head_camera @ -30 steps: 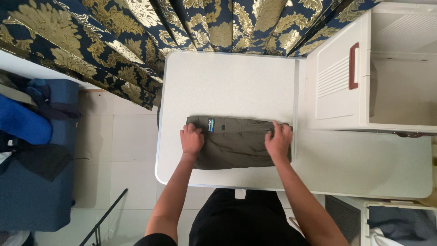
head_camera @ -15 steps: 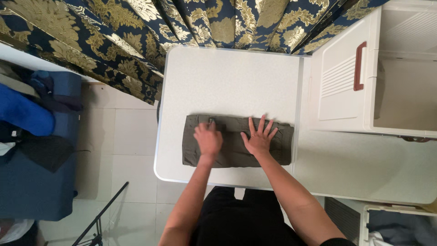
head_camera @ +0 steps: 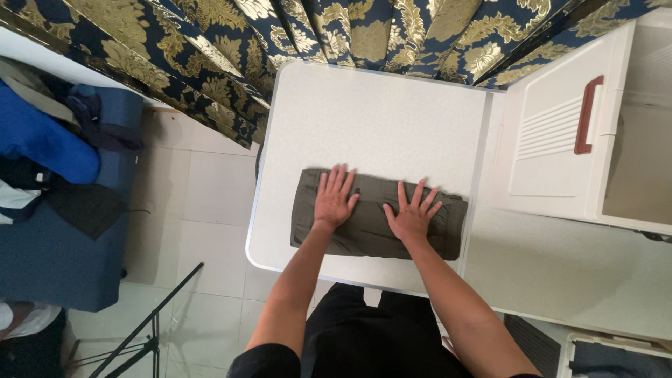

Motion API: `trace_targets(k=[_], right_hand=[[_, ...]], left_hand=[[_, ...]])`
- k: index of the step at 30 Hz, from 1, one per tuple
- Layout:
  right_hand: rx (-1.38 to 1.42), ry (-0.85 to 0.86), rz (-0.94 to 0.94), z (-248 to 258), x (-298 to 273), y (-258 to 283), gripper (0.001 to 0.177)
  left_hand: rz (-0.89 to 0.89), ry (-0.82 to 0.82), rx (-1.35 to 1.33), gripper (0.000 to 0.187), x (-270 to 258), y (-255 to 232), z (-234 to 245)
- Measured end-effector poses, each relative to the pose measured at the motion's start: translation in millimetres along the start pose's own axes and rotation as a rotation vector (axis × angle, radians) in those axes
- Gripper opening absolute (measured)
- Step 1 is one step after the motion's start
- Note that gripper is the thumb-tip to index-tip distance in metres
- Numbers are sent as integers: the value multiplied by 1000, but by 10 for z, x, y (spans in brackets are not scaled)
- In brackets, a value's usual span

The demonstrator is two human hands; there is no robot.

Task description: The person picks up a pair of shorts from a laundry basket, spreads them on a table, folds them into a small rectangle, and then places the folded shorts back into a storage bin.

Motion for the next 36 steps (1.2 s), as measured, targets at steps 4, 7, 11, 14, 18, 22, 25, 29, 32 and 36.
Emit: trace_targets(k=[4, 7, 11, 14, 18, 22, 25, 29, 32, 36], right_hand=[[1, 15, 5, 35, 14, 1, 82], [-17, 18, 9, 21, 9, 14, 82], [0, 59, 4, 74, 25, 43, 84], [68, 76, 16, 89, 10, -61, 83], [200, -122, -15, 229, -89, -333, 81], [146, -207, -46, 249, -180, -419, 80], [107, 27, -95, -65, -86, -474, 83], [93, -101, -52, -190, -36, -645, 85], [165, -178, 0, -246, -22, -727, 85], [543, -227, 145, -3, -118, -919, 65]], left_hand=[[189, -67, 180, 67, -129, 795, 302], [214, 29, 268, 71, -247, 1074, 319], [279, 95, 193, 75, -196, 979, 430], [242, 80, 204, 82, -132, 566, 528], [-51, 83, -78, 77, 55, -497, 227], [-212, 67, -59, 66, 100, -1285, -228], [-162, 175, 16, 73, 109, -1324, -505], [-104, 260, 39, 78, 64, -1220, -599], [-101, 199, 33, 76, 20, -1182, -528], [-81, 182, 41, 77, 2, -1187, -468]])
Point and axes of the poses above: each hand's wrist, its own x-axis towards the middle knuckle, its own z-axis out of the back of the hand, y = z × x, the point moved 9 cm from there along x, towards the middle knuckle, and after that the axes turned 10 degrees about -x, right-handed, at the moved point
